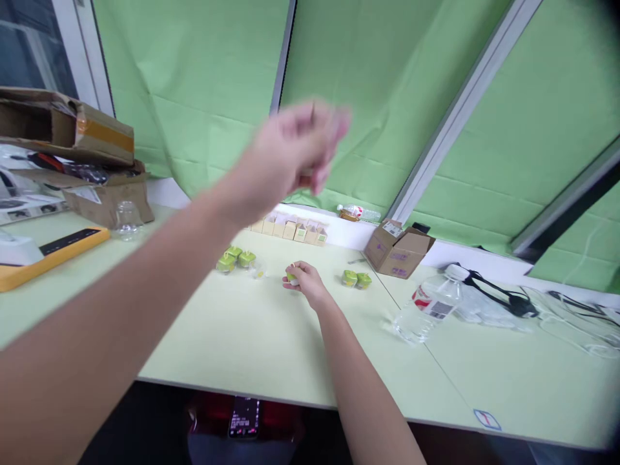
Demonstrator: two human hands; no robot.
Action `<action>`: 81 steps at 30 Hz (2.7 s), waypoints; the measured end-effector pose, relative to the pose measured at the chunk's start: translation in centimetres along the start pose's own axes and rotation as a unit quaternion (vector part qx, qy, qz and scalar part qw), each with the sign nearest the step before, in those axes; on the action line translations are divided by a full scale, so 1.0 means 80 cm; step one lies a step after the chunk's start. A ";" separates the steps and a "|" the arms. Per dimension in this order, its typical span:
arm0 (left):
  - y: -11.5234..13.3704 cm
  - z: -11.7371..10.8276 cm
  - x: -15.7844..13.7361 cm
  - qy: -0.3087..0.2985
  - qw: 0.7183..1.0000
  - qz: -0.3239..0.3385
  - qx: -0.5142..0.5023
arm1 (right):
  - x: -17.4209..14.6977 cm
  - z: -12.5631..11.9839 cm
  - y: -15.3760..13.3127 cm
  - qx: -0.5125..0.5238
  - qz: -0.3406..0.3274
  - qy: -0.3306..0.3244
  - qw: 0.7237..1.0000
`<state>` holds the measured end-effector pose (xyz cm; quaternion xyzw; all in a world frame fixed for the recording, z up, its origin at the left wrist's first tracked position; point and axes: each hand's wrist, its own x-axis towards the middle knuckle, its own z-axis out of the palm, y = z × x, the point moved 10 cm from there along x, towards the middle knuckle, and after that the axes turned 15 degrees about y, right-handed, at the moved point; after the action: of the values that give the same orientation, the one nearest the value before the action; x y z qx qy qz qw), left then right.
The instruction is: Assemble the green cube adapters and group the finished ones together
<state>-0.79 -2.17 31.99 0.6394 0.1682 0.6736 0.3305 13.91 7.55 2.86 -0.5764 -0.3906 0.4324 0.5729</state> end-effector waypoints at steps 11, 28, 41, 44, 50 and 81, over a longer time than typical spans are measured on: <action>-0.300 -0.041 -0.155 0.010 0.965 -0.023 0.260 | 0.020 -0.037 -0.003 0.028 -0.027 0.106 0.994; -0.334 -0.024 -0.178 -0.035 0.966 -0.125 0.225 | 0.026 -0.017 0.001 -0.109 -0.159 0.070 0.979; -0.342 -0.020 -0.180 -0.057 0.976 -0.163 0.131 | 0.029 -0.020 -0.003 -0.077 -0.147 0.068 0.984; -0.350 -0.022 -0.182 -0.060 0.974 -0.186 0.118 | 0.029 -0.020 -0.001 -0.069 -0.136 0.070 0.986; -0.349 -0.025 -0.179 -0.075 0.974 -0.172 0.129 | 0.022 -0.016 0.004 -0.042 -0.081 0.057 0.994; -0.339 -0.116 -0.143 -0.084 0.837 -0.104 0.530 | 0.040 -0.051 0.018 -0.044 -0.098 0.173 0.979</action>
<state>-4.02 11.75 4.63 0.7496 0.5364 0.3872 0.0218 18.77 9.23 1.12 -0.6259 -0.3588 0.2505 0.6456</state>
